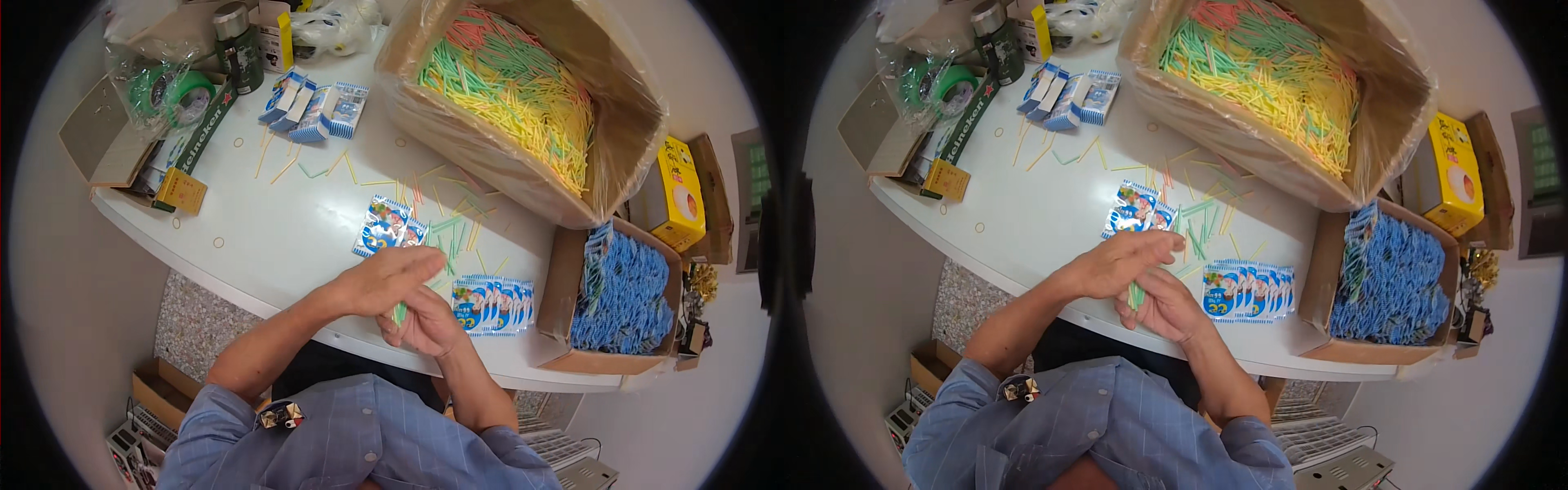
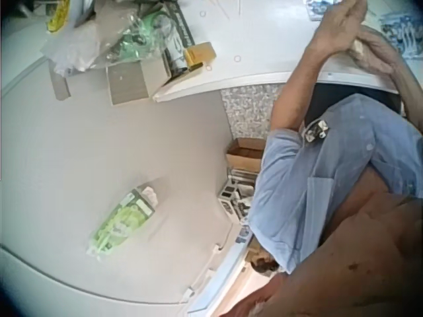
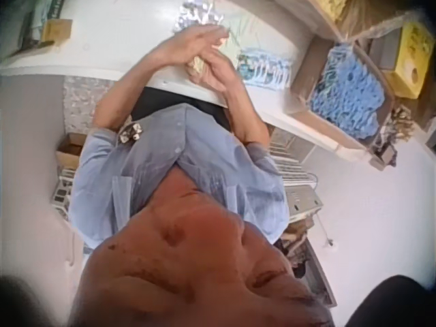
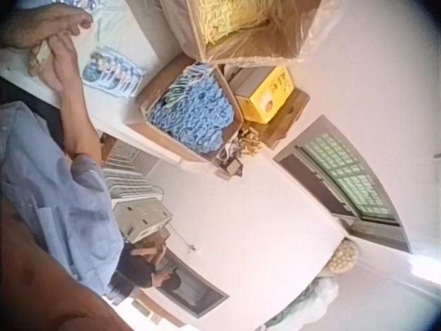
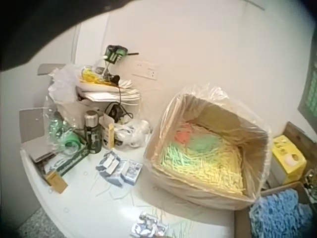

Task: Packaging small blue packets by inserting several green and yellow plastic sticks into them before placing the finished packets into a collection box.

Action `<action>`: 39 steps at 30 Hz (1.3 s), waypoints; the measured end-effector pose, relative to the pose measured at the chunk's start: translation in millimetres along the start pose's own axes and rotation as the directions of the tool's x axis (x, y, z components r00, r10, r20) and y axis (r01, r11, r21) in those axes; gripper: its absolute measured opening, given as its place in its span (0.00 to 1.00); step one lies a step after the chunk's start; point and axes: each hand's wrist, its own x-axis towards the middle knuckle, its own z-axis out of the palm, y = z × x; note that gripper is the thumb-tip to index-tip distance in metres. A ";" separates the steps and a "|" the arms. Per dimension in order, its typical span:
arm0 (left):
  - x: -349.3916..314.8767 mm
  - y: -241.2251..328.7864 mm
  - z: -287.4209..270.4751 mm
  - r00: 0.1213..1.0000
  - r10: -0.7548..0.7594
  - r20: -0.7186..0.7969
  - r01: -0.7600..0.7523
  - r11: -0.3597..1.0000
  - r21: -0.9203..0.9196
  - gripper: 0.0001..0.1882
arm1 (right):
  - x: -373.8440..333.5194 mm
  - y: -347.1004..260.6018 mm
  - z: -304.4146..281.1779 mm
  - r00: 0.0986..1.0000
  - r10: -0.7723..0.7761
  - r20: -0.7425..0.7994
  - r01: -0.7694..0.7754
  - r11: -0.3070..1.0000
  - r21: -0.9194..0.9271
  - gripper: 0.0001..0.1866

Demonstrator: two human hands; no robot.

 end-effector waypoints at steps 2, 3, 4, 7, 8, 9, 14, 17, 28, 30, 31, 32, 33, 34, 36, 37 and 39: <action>-2.6 -9.4 -2.2 0.950 0.031 -0.311 -0.002 0.996 0.092 0.26 | -9.5 0.8 -13.3 0.999 0.007 0.041 -0.007 1.000 -0.007 0.15; -3.6 1.0 -10.3 0.882 0.002 -0.472 0.060 0.991 0.116 0.25 | -11.2 -1.2 -15.2 0.975 -0.215 -0.064 0.169 0.892 -0.418 0.14; -3.4 -4.7 -15.4 0.692 0.110 -0.714 0.206 0.917 0.341 0.24 | -14.1 -4.8 -17.1 0.891 -0.450 -0.064 0.246 0.596 -0.764 0.14; 0.5 -30.6 -25.9 0.656 0.350 -0.668 0.470 0.504 0.725 0.24 | -23.0 -0.6 -36.8 0.666 -0.730 0.154 0.254 0.028 -0.967 0.09; 6.3 -35.0 -23.3 0.661 0.406 -0.631 0.444 0.466 0.765 0.23 | -24.7 6.7 -48.3 0.556 -0.819 0.140 0.294 0.036 -0.955 0.10; 10.4 -39.1 -21.0 0.657 0.410 -0.632 0.449 0.461 0.765 0.23 | -26.4 10.6 -53.9 0.558 -0.817 0.145 0.302 0.038 -0.953 0.10; 17.6 -53.5 -21.7 0.701 0.338 -0.629 0.383 0.566 0.730 0.16 | -30.0 14.3 -59.7 0.663 -0.711 0.233 0.103 -0.222 -0.970 0.12; 13.2 -54.0 -26.1 0.729 0.373 -0.574 0.266 0.618 0.740 0.13 | -32.0 11.5 -59.7 0.655 -0.735 0.175 0.112 -0.135 -0.985 0.12; 7.5 -42.6 -37.4 0.757 0.595 -0.271 0.178 0.212 0.961 0.15 | -33.6 10.6 -61.3 0.640 -0.751 0.161 0.145 -0.087 -0.986 0.12; 1.6 -32.7 -38.2 0.662 0.675 -0.327 0.186 0.275 0.943 0.11 | -32.6 11.0 -62.4 0.644 -0.752 0.140 0.159 -0.047 -0.986 0.12; -1.1 -29.3 -35.2 0.663 0.673 -0.328 0.186 0.276 0.943 0.11 | -33.0 11.8 -63.7 0.645 -0.752 0.138 0.158 -0.046 -0.986 0.12; -3.7 -26.8 -30.1 0.654 0.581 -0.484 0.041 0.611 0.790 0.09 | -34.2 12.1 -65.5 0.632 -0.766 0.121 0.158 -0.026 -0.987 0.11; -6.3 -23.7 -27.1 0.668 0.440 -0.600 -0.100 0.852 0.513 0.08 | -34.7 11.3 -66.5 0.622 -0.775 0.108 0.163 -0.006 -0.987 0.10; -8.0 -20.2 -26.0 0.665 0.439 -0.604 -0.096 0.853 0.514 0.08 | -36.3 9.3 -67.1 0.627 -0.772 0.110 0.165 -0.007 -0.986 0.10; -11.0 -15.6 -25.0 0.796 -0.136 -0.590 0.045 0.985 -0.166 0.06 | -39.4 3.7 -63.8 0.598 -0.802 -0.005 0.270 0.207 -0.940 0.08; -11.3 -16.4 -25.0 0.792 -0.136 -0.595 0.045 0.985 -0.166 0.06 | -39.4 0.9 -59.6 0.602 -0.799 -0.003 0.272 0.208 -0.940 0.08; -9.6 -20.4 -25.4 0.791 -0.143 -0.595 0.112 0.990 -0.090 0.08 | -38.5 -6.9 -50.3 0.564 -0.825 0.013 0.336 0.215 -0.917 0.08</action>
